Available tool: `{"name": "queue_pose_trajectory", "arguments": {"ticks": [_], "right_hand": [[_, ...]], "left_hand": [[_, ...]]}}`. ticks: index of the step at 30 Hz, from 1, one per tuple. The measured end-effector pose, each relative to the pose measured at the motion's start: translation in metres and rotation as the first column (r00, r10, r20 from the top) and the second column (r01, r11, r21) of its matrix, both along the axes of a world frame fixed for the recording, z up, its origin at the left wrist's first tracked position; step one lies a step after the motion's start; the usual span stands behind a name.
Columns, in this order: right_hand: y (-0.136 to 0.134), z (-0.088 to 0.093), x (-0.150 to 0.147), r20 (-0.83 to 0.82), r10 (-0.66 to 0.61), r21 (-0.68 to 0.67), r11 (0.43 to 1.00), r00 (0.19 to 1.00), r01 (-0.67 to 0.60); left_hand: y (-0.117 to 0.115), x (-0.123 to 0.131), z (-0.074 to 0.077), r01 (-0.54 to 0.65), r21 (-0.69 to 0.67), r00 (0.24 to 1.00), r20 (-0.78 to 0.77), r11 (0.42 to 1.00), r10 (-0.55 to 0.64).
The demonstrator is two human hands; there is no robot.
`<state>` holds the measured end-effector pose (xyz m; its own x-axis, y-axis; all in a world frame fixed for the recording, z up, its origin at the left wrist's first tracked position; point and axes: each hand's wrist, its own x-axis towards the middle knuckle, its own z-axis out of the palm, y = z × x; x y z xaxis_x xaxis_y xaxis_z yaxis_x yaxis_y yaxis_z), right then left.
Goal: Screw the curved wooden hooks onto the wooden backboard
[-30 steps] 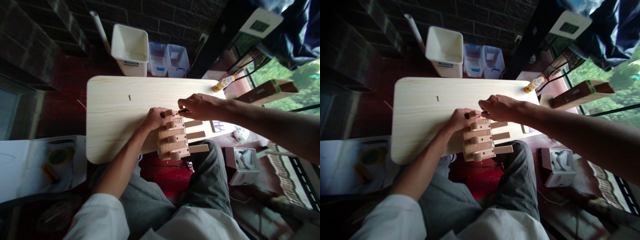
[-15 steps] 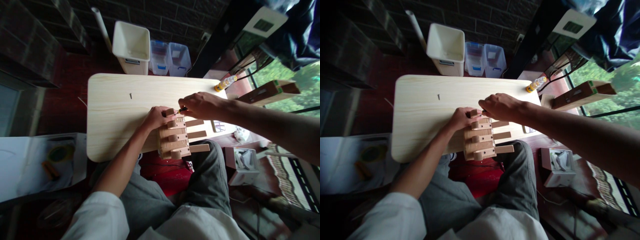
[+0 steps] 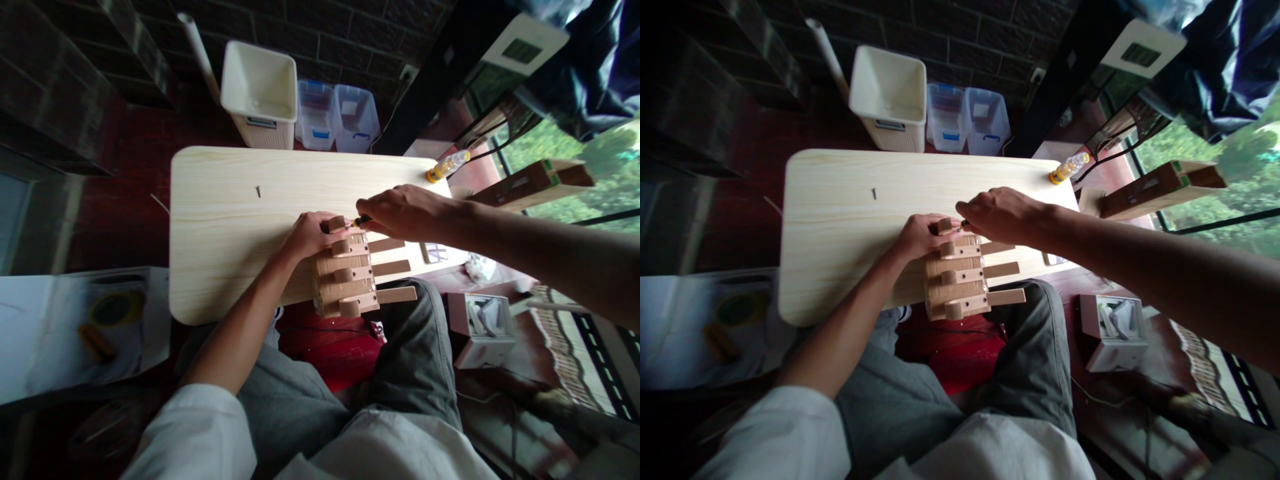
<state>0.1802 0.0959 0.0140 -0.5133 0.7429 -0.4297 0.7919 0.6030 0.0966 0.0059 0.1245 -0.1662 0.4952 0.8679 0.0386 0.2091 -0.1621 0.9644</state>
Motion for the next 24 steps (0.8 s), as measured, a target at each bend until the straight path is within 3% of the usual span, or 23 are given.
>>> {"name": "queue_pose_trajectory", "arguments": {"ticks": [4,11,19,24], "right_hand": [[0.0,-0.003,0.001,-0.009,-0.015,0.008,1.0,1.0,0.015],[0.005,-0.001,0.004,-0.043,0.145,0.017,0.989,0.989,-0.144],[0.003,-0.01,0.0,-0.059,-0.036,0.022,0.999,0.998,0.038],[0.008,0.003,0.002,-0.047,0.062,-0.024,0.998,0.997,-0.063]], "left_hand": [[0.0,0.001,0.0,-0.006,-0.001,1.0,0.011,1.0,0.006],[0.001,-0.001,0.0,-0.014,0.013,1.0,-0.001,1.0,0.014],[0.001,0.0,0.0,-0.012,0.022,1.0,-0.014,1.0,0.012],[0.0,0.0,-0.001,-0.01,0.018,1.0,0.002,1.0,0.01]]}}
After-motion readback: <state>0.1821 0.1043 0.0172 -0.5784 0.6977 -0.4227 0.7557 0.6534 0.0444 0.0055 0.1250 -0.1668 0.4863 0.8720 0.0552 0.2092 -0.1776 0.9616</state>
